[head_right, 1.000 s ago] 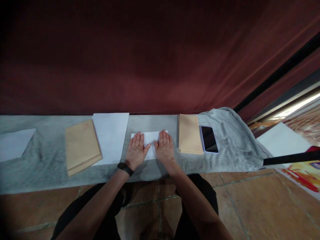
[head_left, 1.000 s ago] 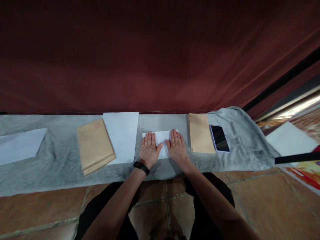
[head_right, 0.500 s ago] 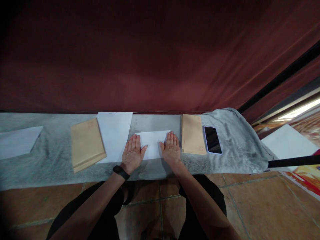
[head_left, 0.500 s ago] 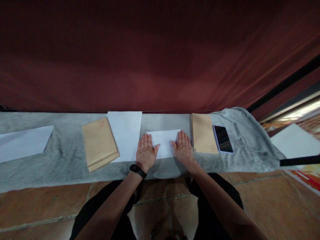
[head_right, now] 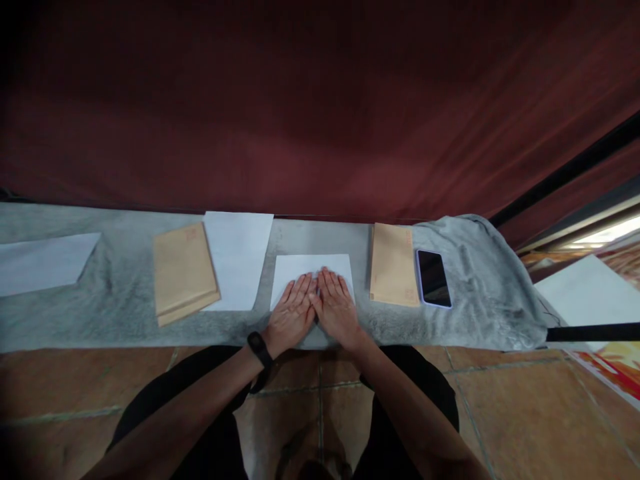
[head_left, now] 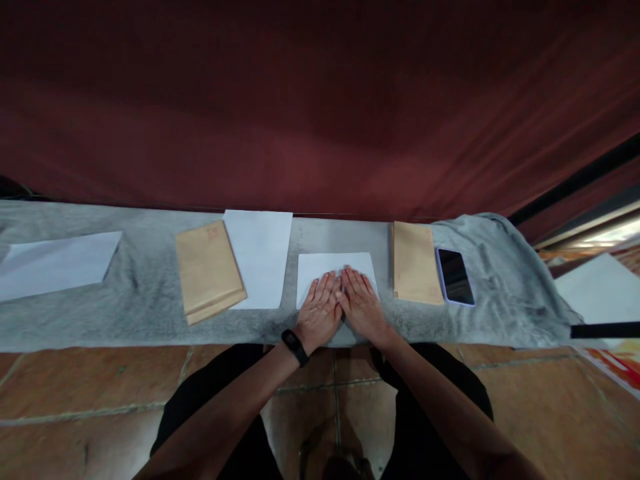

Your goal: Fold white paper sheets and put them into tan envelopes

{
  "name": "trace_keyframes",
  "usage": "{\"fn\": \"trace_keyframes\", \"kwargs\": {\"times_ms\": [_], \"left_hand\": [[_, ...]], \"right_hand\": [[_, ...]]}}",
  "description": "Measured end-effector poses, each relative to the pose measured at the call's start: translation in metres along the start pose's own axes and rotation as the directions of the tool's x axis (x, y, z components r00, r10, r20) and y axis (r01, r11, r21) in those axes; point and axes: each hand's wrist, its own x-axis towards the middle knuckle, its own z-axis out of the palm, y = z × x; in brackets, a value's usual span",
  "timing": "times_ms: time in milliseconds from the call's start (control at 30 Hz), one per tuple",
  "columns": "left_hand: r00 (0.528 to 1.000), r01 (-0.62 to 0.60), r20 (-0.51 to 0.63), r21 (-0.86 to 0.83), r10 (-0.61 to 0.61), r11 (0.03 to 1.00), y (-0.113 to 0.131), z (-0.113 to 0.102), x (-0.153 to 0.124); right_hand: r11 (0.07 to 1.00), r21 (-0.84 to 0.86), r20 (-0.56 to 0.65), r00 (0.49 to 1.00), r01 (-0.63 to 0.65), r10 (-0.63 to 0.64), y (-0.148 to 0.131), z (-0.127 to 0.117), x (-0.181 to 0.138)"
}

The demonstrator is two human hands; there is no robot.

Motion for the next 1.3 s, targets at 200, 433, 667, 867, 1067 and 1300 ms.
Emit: {"fn": "trace_keyframes", "kwargs": {"times_ms": [200,433,667,867,1067,1300], "left_hand": [[0.995,0.081,0.064,0.031,-0.082,0.996,-0.008,-0.008,0.003],[0.981,0.18,0.071,0.042,-0.183,0.983,-0.022,-0.013,0.002],[0.956,0.294,-0.009,0.056,-0.294,0.954,-0.03,-0.011,0.003],[0.958,0.287,-0.031,0.069,-0.286,0.955,-0.025,-0.013,0.026],[0.98,0.173,0.099,0.009,-0.173,0.985,-0.017,0.0,0.053],[0.976,0.202,0.072,0.027,-0.204,0.979,-0.024,0.016,0.064]], "right_hand": [[0.992,-0.083,-0.051,0.994,-0.099,0.095,0.01,0.001,0.001],[0.977,-0.12,-0.097,0.981,-0.177,0.166,0.018,0.0,-0.001],[0.966,-0.126,-0.121,0.97,-0.226,0.211,0.022,0.003,-0.004],[0.968,-0.064,-0.098,0.966,-0.244,0.238,0.019,-0.007,0.017],[0.99,0.038,0.031,0.991,-0.132,0.131,0.005,-0.007,0.047],[0.981,-0.027,-0.014,0.981,-0.192,0.192,0.005,0.007,0.056]]}}
